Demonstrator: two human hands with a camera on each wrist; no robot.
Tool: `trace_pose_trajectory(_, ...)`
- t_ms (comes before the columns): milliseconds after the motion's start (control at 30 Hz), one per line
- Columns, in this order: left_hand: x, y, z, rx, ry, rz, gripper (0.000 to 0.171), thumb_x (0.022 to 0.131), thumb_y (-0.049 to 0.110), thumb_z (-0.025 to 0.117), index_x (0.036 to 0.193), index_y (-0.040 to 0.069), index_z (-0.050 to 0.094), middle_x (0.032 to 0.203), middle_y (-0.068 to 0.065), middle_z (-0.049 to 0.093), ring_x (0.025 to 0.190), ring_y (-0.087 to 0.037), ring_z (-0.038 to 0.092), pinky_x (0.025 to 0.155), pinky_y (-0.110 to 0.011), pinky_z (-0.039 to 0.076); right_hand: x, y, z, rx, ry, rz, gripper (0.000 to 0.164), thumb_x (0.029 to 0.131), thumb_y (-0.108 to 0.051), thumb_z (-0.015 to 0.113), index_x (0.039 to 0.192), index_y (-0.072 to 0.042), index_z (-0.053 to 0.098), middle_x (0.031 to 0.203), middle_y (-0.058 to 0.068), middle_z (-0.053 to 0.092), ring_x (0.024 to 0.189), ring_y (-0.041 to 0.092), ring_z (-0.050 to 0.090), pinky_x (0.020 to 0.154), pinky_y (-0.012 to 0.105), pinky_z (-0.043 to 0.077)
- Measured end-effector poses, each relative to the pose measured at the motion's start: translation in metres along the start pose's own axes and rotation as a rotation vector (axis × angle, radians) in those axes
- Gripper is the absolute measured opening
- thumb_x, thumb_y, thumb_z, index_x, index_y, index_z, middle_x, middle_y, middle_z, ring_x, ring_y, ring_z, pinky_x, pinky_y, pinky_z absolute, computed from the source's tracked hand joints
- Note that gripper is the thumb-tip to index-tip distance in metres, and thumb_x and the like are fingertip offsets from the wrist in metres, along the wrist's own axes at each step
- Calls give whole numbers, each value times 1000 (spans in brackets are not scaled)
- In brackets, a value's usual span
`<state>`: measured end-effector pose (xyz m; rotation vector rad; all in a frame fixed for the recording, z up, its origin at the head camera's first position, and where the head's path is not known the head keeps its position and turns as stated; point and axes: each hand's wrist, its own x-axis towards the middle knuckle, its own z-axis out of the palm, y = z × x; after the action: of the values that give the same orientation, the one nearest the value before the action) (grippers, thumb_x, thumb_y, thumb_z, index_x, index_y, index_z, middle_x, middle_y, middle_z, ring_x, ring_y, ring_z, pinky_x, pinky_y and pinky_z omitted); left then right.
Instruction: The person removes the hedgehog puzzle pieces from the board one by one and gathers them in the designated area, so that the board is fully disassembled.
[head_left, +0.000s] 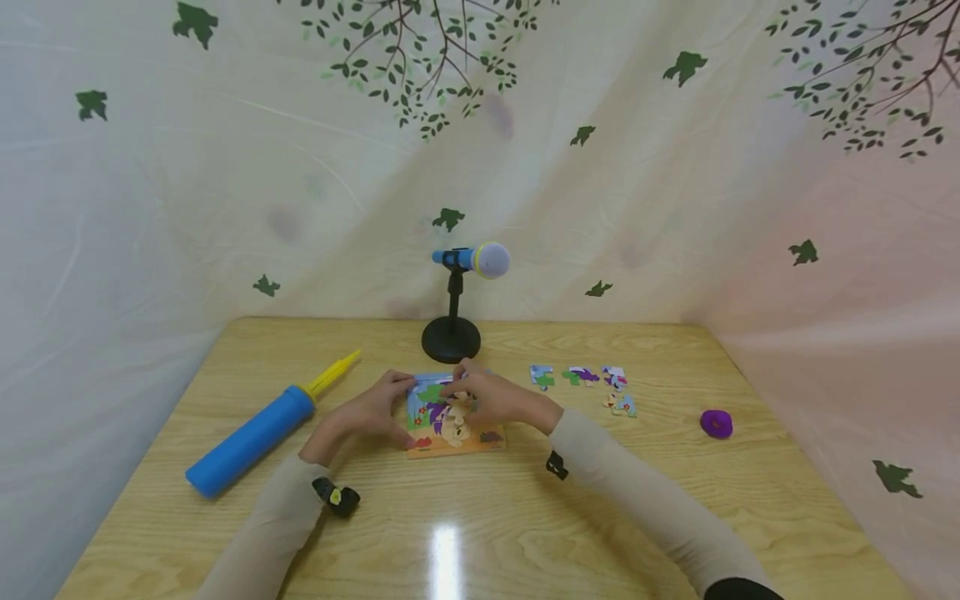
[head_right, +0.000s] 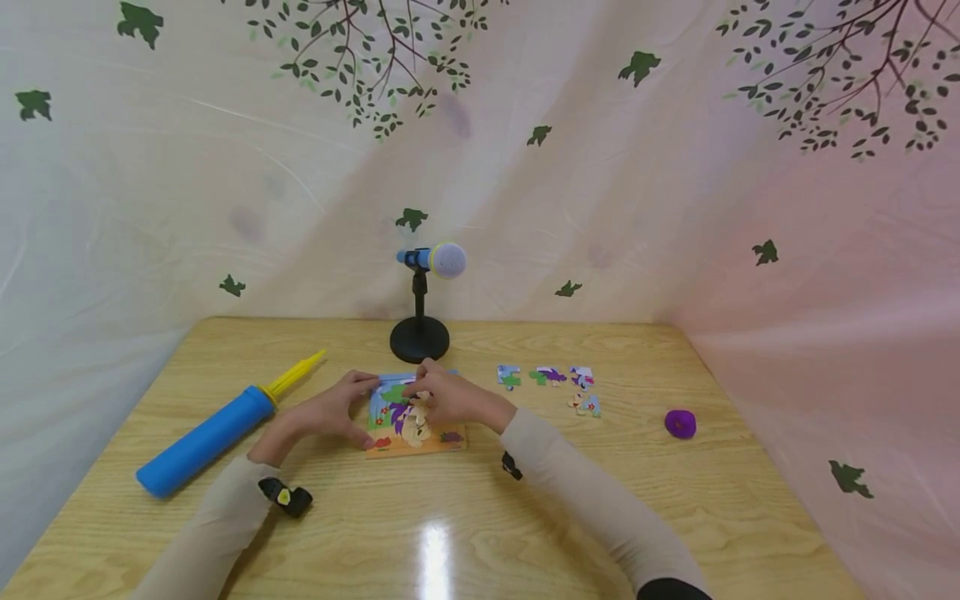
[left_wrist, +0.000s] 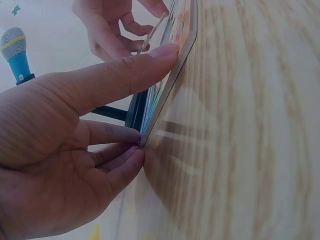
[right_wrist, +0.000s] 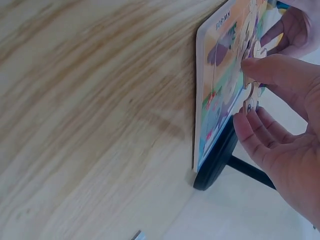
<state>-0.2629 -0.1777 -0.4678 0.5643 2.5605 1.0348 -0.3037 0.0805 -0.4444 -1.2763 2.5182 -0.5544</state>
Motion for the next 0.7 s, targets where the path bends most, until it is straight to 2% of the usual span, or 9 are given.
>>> trace_pose_trajectory(167,0,1,1,-9,1,-11,105,75,25,92,156,-4,32,156,-25,25,144,-44,31,122,-62,27,-8,7,-5,-14,0,-22,50,85,6,68,133,-6,67,132,19,53,103,25,50,78,27,43)
trace_pose_trajectory(300,-1,2,1,-12,-3,-24,105,75,24,92,156,-3,32,156,-25,25,146,-45,29,123,-62,26,-19,12,-12,0,14,-2,47,87,5,68,133,-5,67,136,19,56,112,27,56,85,31,49)
trace_pose_trajectory(467,-2,3,1,-13,-4,-34,104,76,24,91,157,-2,32,157,-25,25,146,-46,28,123,-63,25,-36,20,-24,38,36,25,44,89,2,69,133,-3,66,133,18,60,110,27,59,89,41,56)
trace_pose_trajectory(700,-1,3,1,-2,0,-35,103,76,25,91,157,-2,32,157,-25,25,146,-46,29,122,-63,26,-63,39,-42,15,47,57,48,87,1,72,135,-2,64,128,15,62,108,27,60,91,45,57)
